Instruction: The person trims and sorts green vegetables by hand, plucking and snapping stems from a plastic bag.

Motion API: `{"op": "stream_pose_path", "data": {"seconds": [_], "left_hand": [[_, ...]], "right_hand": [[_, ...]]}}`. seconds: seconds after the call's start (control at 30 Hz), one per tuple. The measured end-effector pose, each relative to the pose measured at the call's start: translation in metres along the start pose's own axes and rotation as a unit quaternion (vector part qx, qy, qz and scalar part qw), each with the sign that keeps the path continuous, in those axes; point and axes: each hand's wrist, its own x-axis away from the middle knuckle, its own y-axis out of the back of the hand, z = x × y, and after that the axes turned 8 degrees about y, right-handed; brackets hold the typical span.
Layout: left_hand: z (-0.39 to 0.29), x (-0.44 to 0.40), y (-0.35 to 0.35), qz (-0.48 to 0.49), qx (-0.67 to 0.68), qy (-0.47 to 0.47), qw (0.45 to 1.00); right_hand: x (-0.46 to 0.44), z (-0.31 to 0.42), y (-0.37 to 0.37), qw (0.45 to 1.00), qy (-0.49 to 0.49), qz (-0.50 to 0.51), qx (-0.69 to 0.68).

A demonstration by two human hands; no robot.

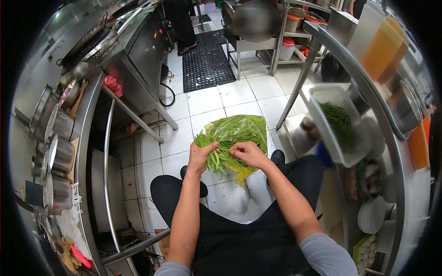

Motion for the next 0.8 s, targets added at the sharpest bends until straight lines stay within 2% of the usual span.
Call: {"op": "stream_pose_path", "data": {"seconds": [0.17, 0.23, 0.27, 0.33, 0.37, 0.43, 0.47, 0.57, 0.6, 0.7, 0.77, 0.8], "left_hand": [[0.0, 0.001, 0.0, 0.002, -0.001, -0.022, 1.0], [0.003, -0.001, -0.001, -0.004, -0.008, -0.039, 0.999], [0.005, -0.001, -0.003, -0.009, -0.015, -0.057, 0.998], [0.01, -0.002, -0.008, -0.012, -0.054, -0.085, 0.995], [0.011, -0.003, -0.01, -0.014, -0.094, -0.112, 0.989], [0.009, -0.002, -0.009, -0.018, -0.086, -0.11, 0.99], [0.008, -0.002, -0.006, -0.032, -0.06, -0.093, 0.993], [0.012, -0.006, -0.002, -0.047, 0.002, -0.058, 0.997], [0.014, -0.007, -0.001, -0.046, 0.034, -0.038, 0.998], [0.021, -0.009, -0.009, -0.046, 0.019, -0.039, 0.998], [0.022, -0.007, -0.013, -0.033, 0.006, -0.041, 0.999], [0.016, -0.003, -0.018, -0.034, 0.018, -0.04, 0.998]], "right_hand": [[0.002, 0.002, -0.004, 0.999, 0.034, -0.014, -0.016], [0.002, 0.01, -0.005, 0.994, 0.032, -0.087, 0.054], [0.0, 0.01, -0.005, 0.994, 0.032, -0.084, 0.055], [-0.004, 0.005, -0.004, 0.974, 0.018, -0.193, 0.122], [-0.006, -0.002, -0.002, 0.973, 0.017, -0.193, 0.122], [-0.009, -0.024, 0.003, 0.964, 0.018, -0.261, 0.05], [-0.011, -0.035, 0.006, 0.969, 0.019, -0.242, -0.053], [-0.008, -0.014, 0.004, 0.962, -0.019, -0.243, -0.121], [-0.008, -0.013, 0.002, 0.963, -0.018, -0.239, -0.12], [-0.007, -0.005, -0.008, 0.97, 0.004, -0.217, -0.113], [0.0, 0.004, -0.013, 0.988, 0.045, -0.138, 0.052], [0.003, 0.014, -0.017, 0.982, 0.08, -0.131, 0.11]]}}
